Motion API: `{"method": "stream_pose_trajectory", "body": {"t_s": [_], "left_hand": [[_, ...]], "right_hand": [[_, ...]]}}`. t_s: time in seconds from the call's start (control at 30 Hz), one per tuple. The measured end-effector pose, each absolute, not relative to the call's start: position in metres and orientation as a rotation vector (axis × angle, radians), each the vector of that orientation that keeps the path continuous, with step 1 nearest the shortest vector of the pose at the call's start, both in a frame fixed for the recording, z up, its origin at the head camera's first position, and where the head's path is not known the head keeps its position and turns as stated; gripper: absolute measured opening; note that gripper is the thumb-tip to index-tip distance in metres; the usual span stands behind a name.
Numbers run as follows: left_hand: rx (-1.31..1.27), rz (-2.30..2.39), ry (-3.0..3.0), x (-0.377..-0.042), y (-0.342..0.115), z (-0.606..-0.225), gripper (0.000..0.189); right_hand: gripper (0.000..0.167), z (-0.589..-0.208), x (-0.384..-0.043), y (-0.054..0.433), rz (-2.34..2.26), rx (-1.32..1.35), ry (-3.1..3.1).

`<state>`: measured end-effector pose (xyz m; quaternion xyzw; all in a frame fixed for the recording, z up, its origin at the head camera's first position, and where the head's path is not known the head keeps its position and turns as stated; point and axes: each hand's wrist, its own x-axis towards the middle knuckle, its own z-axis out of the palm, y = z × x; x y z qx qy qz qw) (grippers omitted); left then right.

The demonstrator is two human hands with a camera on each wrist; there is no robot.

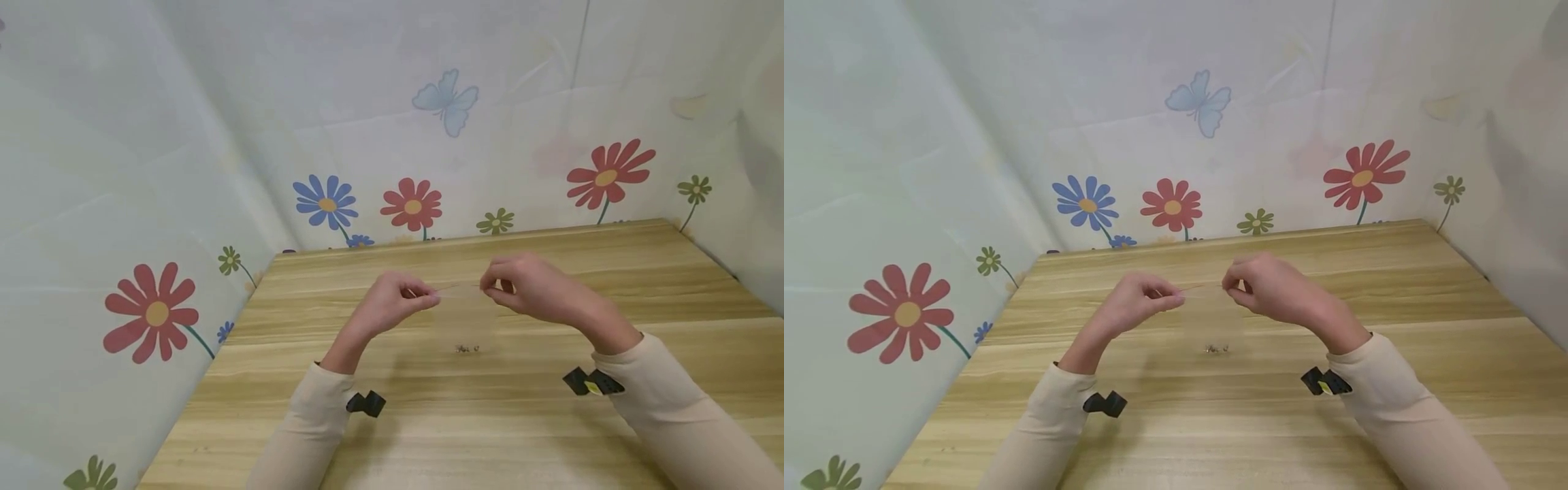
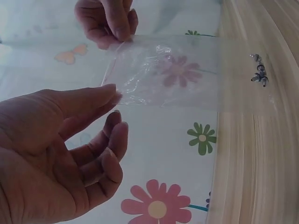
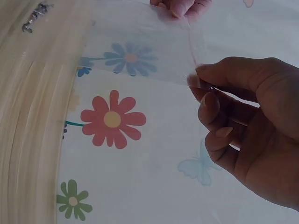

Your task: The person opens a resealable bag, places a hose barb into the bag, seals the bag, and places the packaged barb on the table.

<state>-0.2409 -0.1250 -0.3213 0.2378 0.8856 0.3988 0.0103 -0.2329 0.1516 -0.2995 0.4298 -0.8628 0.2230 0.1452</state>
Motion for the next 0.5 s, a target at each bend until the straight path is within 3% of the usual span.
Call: {"method": "stream_pose_trajectory", "body": {"t_s": [0.13, 0.3, 0.5], "left_hand": [[0.755, 1.186, 2.713, -0.245, -0.124, -0.323, 0.028], [0.780, 1.262, 2.604, -0.251, -0.121, -0.332, 0.030], [0.832, 1.438, 2.471, -0.257, -0.115, -0.349, 0.042]], "right_hand": [[0.012, -0.301, -0.239, 0.153, 0.710, 1.257, -2.550], [0.038, -0.308, -0.251, 0.155, 0.869, 1.219, -2.638], [0.024, -0.320, -0.258, 0.153, 0.984, 1.273, -2.619]]}}
